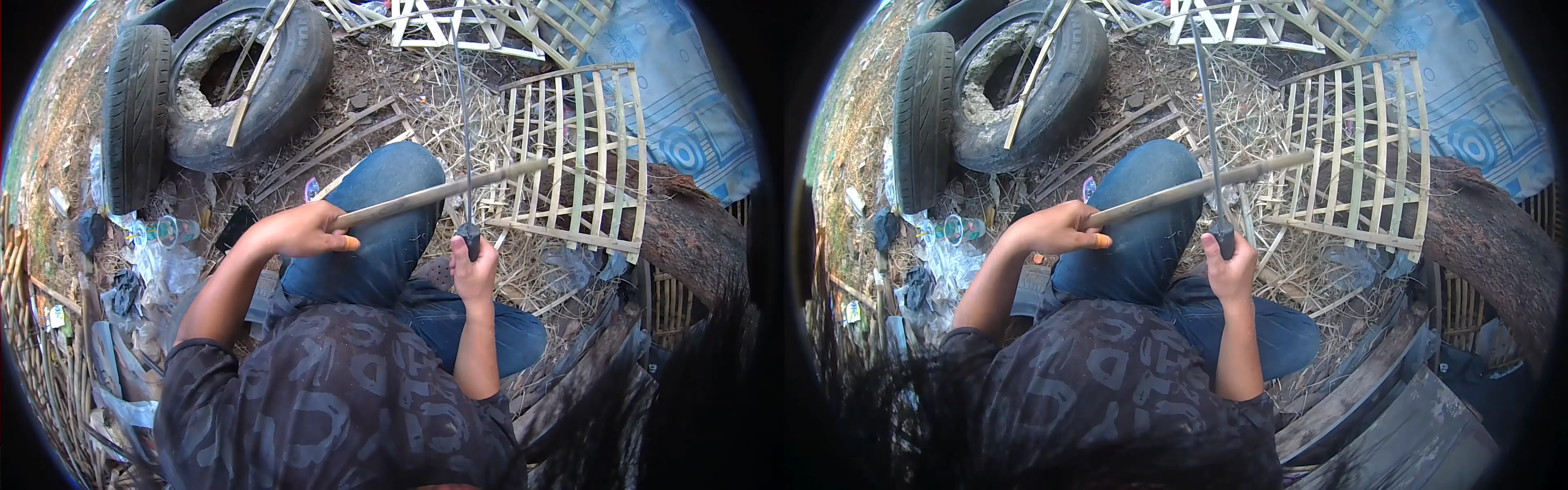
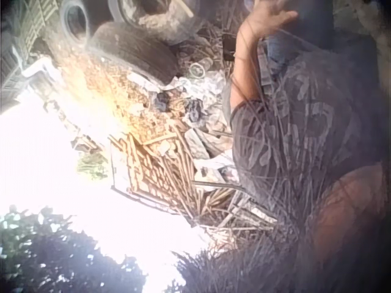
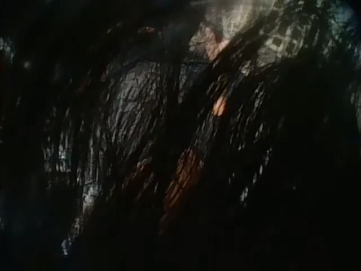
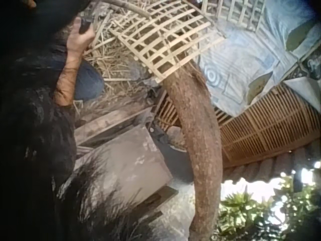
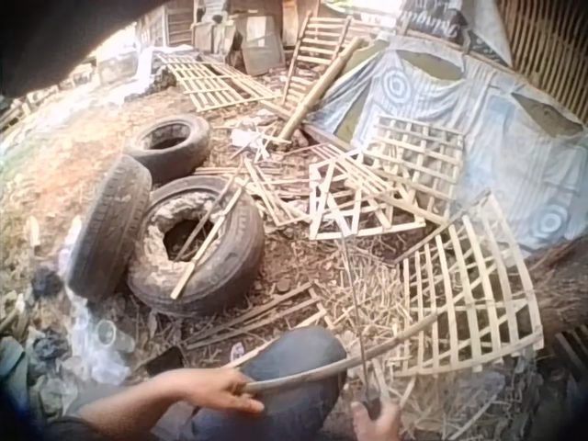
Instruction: The person scrapes a wooden slat with a machete, then positions slats onto a wooden grid and hammers nails into them to secure the assembly.
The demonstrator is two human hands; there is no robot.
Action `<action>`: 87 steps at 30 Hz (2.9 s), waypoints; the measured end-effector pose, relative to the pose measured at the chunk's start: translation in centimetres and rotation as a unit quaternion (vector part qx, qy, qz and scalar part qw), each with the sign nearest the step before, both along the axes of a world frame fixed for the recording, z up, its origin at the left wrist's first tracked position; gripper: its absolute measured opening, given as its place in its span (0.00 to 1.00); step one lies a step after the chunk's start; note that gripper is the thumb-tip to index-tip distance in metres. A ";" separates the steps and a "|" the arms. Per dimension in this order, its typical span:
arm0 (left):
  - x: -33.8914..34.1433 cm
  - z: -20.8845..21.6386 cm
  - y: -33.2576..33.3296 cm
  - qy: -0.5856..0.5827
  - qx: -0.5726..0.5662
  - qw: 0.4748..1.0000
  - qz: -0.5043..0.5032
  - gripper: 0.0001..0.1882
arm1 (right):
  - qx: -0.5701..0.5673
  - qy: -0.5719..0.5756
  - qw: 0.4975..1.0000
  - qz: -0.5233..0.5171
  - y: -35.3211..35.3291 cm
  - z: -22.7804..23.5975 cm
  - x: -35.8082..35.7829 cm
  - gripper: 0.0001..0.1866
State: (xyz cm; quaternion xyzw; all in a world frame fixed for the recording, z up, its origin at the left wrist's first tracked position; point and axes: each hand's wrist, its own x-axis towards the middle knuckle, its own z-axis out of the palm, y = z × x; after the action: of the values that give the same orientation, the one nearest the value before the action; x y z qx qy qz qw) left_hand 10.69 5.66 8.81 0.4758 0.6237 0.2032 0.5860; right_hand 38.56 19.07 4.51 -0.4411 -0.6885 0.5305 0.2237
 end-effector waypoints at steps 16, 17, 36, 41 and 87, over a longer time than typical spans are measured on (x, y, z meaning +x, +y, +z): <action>4.1 1.8 0.7 0.199 0.052 0.974 0.094 0.25 | 0.360 -0.242 0.895 0.107 1.5 4.7 -2.5 0.27; 3.9 1.7 0.6 0.201 0.053 0.974 0.094 0.26 | 0.324 -0.274 0.900 0.093 3.1 4.8 -1.3 0.26; -7.7 -1.7 7.2 0.161 -0.049 0.974 0.150 0.31 | 0.181 -0.460 0.840 -0.223 2.1 0.9 29.6 0.22; -8.0 -9.0 10.5 0.227 -0.020 0.966 0.122 0.28 | 0.090 -0.462 0.866 -0.170 1.3 -4.6 32.9 0.25; 1.6 -43.5 -9.3 0.133 -0.027 0.989 0.057 0.17 | -0.083 -0.463 0.852 -0.230 -16.1 -11.7 29.4 0.24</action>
State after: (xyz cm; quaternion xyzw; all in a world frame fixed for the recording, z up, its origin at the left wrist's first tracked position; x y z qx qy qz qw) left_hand 12.28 -3.67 -34.70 0.4461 0.7274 0.1541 0.4981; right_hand 67.91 3.00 -7.22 -0.7980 -0.5452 0.2531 -0.0429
